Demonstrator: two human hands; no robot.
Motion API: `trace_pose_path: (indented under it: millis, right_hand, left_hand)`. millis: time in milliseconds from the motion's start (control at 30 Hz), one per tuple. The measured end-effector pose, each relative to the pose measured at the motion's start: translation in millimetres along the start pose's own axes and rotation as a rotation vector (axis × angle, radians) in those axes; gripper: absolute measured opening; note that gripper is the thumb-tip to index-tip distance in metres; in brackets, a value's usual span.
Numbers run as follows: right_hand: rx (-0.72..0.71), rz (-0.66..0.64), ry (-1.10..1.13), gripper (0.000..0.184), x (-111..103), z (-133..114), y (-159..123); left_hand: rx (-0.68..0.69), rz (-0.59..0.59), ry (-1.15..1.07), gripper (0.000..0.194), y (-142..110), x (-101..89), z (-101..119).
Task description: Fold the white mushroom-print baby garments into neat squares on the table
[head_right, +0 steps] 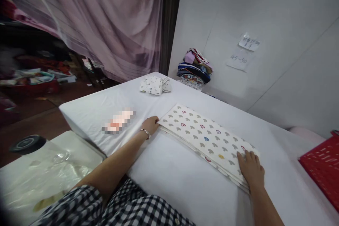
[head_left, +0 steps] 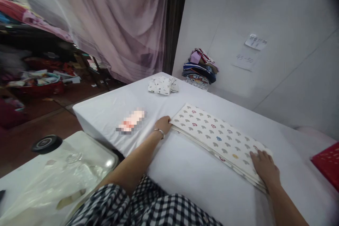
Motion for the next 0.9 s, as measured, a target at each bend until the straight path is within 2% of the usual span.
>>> trace_pose_path:
  millis: [100,267,400,467,533,633,767,900]
  right_hand:
    - [0.026,-0.008,0.022,0.064,-3.0,-2.6,-1.3]
    - [-0.012,-0.036,0.015,0.053,-4.0,-4.8,-0.3]
    - [0.011,-0.104,0.050,0.054,-8.7,-2.4,5.0]
    - [0.031,-0.114,0.066,0.056,-15.8,-5.0,5.5]
    - [0.020,-0.078,0.069,0.058,-25.7,-15.8,1.6]
    - [-0.104,-0.031,0.091,0.059,-34.5,-49.8,-14.6]
    - [-0.252,-0.100,0.115,0.057,-26.8,-90.9,-43.2]
    - [-0.246,-0.136,0.085,0.056,-22.0,-99.0,-53.7]
  left_hand:
    - [0.026,0.003,0.008,0.012,-1.5,1.1,2.4]
    - [0.052,-0.021,0.011,0.018,-4.1,1.3,2.0]
    - [0.101,-0.041,-0.004,0.030,-4.4,0.7,2.4]
    - [0.160,-0.001,-0.002,0.040,-7.5,-1.8,7.3]
    - [0.241,0.071,0.013,0.049,-14.2,-5.2,16.4]
    - [0.419,0.108,0.078,0.057,-29.3,-1.3,37.7]
    - [0.691,0.009,0.164,0.054,-46.8,21.0,62.0]
    - [0.710,-0.064,0.222,0.050,-41.9,38.5,60.4]
Point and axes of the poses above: each hand's wrist, its own y-axis towards the middle knuckle, its own x-axis out of the palm, z = x × y, the point moved 7 cm from there along y, towards the middle knuckle, and after that the axes turned 10 degrees about -x, right-handed, at the moved point
